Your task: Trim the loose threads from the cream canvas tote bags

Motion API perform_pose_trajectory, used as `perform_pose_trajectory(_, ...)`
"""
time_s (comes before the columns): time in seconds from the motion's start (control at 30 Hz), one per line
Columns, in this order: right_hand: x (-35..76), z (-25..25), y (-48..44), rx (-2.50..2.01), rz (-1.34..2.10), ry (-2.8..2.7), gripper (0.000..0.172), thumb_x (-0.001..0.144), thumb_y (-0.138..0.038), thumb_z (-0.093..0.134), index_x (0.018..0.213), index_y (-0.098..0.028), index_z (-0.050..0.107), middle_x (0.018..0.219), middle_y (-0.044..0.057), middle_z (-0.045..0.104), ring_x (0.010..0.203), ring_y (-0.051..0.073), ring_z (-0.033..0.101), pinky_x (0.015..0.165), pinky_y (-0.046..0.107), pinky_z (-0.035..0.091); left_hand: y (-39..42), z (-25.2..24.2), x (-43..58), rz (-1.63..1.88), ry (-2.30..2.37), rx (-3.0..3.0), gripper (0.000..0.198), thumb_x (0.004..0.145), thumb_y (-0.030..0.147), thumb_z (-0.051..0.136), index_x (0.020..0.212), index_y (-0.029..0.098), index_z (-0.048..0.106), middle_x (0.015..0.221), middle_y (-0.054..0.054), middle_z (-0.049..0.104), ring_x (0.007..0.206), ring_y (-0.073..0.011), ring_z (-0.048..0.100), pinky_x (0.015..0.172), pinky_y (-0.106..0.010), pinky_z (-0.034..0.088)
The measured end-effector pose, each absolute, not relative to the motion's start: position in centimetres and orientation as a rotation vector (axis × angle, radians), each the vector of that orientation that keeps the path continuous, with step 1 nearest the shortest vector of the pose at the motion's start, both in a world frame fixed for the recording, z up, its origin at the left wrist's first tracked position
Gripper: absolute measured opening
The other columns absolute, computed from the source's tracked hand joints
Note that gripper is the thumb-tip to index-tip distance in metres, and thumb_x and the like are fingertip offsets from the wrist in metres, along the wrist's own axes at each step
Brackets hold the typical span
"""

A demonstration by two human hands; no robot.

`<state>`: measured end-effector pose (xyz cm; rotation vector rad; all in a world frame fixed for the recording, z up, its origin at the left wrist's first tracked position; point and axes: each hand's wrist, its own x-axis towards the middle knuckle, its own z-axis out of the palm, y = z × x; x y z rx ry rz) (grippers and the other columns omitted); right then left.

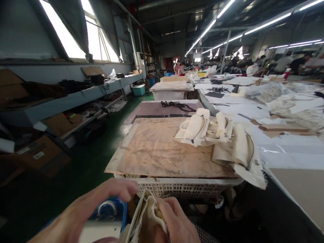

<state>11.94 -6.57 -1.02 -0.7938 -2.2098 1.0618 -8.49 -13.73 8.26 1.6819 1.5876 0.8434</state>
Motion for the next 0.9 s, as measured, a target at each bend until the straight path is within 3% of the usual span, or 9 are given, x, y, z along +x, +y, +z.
perform_pose_trajectory(0.13, 11.7, -1.6, -7.0, -0.787, 0.965, -2.262, 0.040, 0.090, -0.018, 0.047, 0.129, -0.021, 0.050, 0.112, 0.011, 0.061, 0.088, 0.018, 0.067, 0.076, 0.027, 0.058, -9.7, 8.8, -6.5, 0.440, 1.618, 1.870, 0.049, 0.067, 0.034, 0.075, 0.109, 0.025, 0.053, 0.109, -0.003, 0.063, 0.099, -0.0255, 0.058, 0.087, -0.036, 0.046)
perform_pose_trajectory(0.3, 12.3, -2.6, -7.1, -0.910, 0.810, -2.253, 0.036, 0.092, -0.021, 0.043, 0.129, -0.022, 0.047, 0.111, 0.009, 0.067, 0.096, 0.018, 0.069, 0.078, 0.026, 0.057, -7.8, 6.6, -6.5, 0.359, 1.581, 1.925, 0.024, 0.074, 0.017, 0.055, 0.096, 0.023, 0.053, 0.087, 0.002, 0.061, 0.082, -0.0179, 0.055, 0.071, -0.026, 0.040)
perform_pose_trajectory(0.43, 12.6, -3.1, -7.2, -1.128, 0.925, -2.137, 0.019, 0.094, -0.028, 0.040, 0.111, -0.026, 0.048, 0.086, -0.002, 0.071, 0.073, 0.015, 0.070, 0.065, 0.023, 0.053, -8.0, 5.0, -7.7, 0.445, 1.542, 1.901, 0.021, 0.070, 0.011, 0.049, 0.088, 0.022, 0.053, 0.079, 0.004, 0.058, 0.075, -0.0148, 0.052, 0.065, -0.023, 0.037)
perform_pose_trajectory(0.53, 12.5, -3.4, -7.2, -1.157, 0.925, -2.112, 0.011, 0.091, -0.024, 0.038, 0.095, -0.027, 0.048, 0.075, -0.006, 0.066, 0.064, 0.013, 0.065, 0.058, 0.021, 0.046, -8.3, 4.1, -8.2, 0.505, 1.457, 1.861, 0.030, 0.068, 0.007, 0.046, 0.091, 0.021, 0.058, 0.084, 0.004, 0.061, 0.078, -0.0146, 0.054, 0.068, -0.023, 0.039)
perform_pose_trajectory(0.67, 12.4, -3.7, -6.9, -1.106, 0.810, -2.164, 0.012, 0.091, -0.022, 0.039, 0.088, -0.026, 0.050, 0.076, -0.005, 0.063, 0.064, 0.012, 0.060, 0.059, 0.021, 0.041, -8.3, 3.1, -8.3, 0.597, 1.375, 1.888, 0.042, 0.066, 0.002, 0.044, 0.097, 0.021, 0.065, 0.100, 0.000, 0.066, 0.097, -0.0172, 0.058, 0.087, -0.026, 0.041)
perform_pose_trajectory(0.73, 12.3, -3.7, -6.7, -1.111, 0.774, -2.187, 0.011, 0.091, -0.022, 0.043, 0.086, -0.026, 0.052, 0.074, -0.006, 0.062, 0.063, 0.011, 0.059, 0.058, 0.021, 0.040, -8.1, 2.9, -8.2, 0.633, 1.409, 1.906, 0.035, 0.070, 0.002, 0.046, 0.093, 0.020, 0.067, 0.098, -0.001, 0.067, 0.096, -0.0171, 0.059, 0.088, -0.027, 0.041)
perform_pose_trajectory(0.9, 12.3, -3.3, -6.4, -1.100, 0.743, -2.194, 0.011, 0.092, -0.027, 0.051, 0.082, -0.025, 0.055, 0.072, -0.006, 0.061, 0.061, 0.011, 0.057, 0.057, 0.021, 0.039, -8.0, 2.8, -8.0, 0.668, 1.498, 1.914, 0.009, 0.080, 0.013, 0.059, 0.075, 0.019, 0.062, 0.081, 0.001, 0.066, 0.077, -0.0152, 0.059, 0.073, -0.024, 0.042)
